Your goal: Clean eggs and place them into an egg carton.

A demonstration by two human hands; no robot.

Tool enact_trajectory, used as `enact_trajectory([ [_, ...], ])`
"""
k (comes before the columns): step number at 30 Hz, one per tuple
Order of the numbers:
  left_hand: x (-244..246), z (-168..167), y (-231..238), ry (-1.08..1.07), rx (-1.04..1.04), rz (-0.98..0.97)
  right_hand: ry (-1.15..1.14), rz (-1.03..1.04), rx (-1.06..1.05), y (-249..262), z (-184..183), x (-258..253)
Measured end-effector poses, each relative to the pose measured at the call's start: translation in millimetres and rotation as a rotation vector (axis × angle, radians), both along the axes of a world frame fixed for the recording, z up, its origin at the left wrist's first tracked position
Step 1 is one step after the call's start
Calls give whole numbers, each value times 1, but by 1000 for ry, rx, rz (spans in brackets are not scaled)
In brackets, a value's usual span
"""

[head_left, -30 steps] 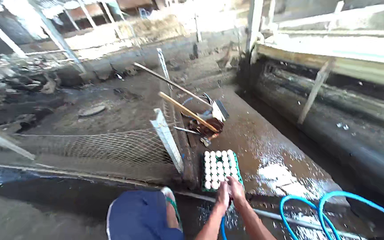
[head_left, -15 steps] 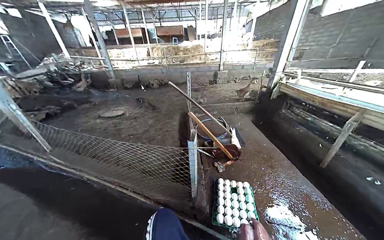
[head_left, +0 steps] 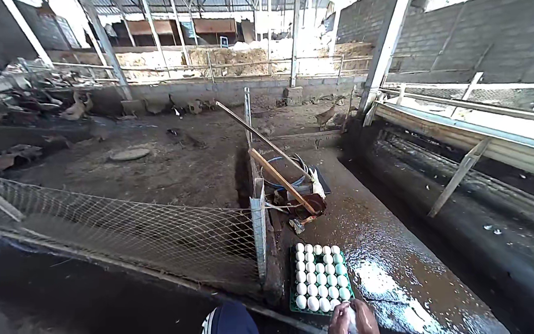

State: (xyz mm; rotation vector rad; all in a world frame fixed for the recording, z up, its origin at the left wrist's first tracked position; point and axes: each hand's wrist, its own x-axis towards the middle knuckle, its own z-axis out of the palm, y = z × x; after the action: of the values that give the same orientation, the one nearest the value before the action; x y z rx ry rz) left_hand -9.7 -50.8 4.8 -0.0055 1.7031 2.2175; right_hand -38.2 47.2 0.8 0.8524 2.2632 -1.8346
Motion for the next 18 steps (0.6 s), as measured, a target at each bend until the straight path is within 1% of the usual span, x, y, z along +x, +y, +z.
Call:
enact_trajectory([
  [1, -8, -21, 10, 24, 0, 59, -62, 11, 4, 4, -4, -6],
  [2, -15, -30, 16, 24, -51, 120, -62, 76, 46, 0, -1, -5],
  [3, -18, -28, 19, 7, -115, 183, 5, 148, 99, -7, 7, 1],
  [4, -19, -24, 17, -7, -172, 198, 86, 173, 137, -12, 11, 9],
  [6, -17, -20, 14, 12, -316, 116, 151, 167, 202, -11, 7, 14],
  [8, -17, -24, 17, 44, -393, 80, 49, 95, 167, -9, 6, 6],
  [10, -21, -33, 16, 41, -363, 147, 56, 135, 185, -18, 8, 10],
  [12, -18, -33, 11, -6, -296, 129, 114, 169, 200, -22, 9, 20],
  [13, -13, -27, 9, -35, -258, 93, 120, 119, 203, -19, 6, 20],
  [15, -10, -28, 13, -34, -247, 52, 8, 41, 116, -11, 8, 9],
  [16, -12, -30, 14, -25, -262, 70, -13, 61, 121, -12, 10, 7],
  [17, -14, -30, 14, -12, -274, 126, 27, 120, 163, -16, 13, 10],
  [18, -16, -29, 14, 9, -279, 159, 95, 152, 139, -19, 15, 17],
])
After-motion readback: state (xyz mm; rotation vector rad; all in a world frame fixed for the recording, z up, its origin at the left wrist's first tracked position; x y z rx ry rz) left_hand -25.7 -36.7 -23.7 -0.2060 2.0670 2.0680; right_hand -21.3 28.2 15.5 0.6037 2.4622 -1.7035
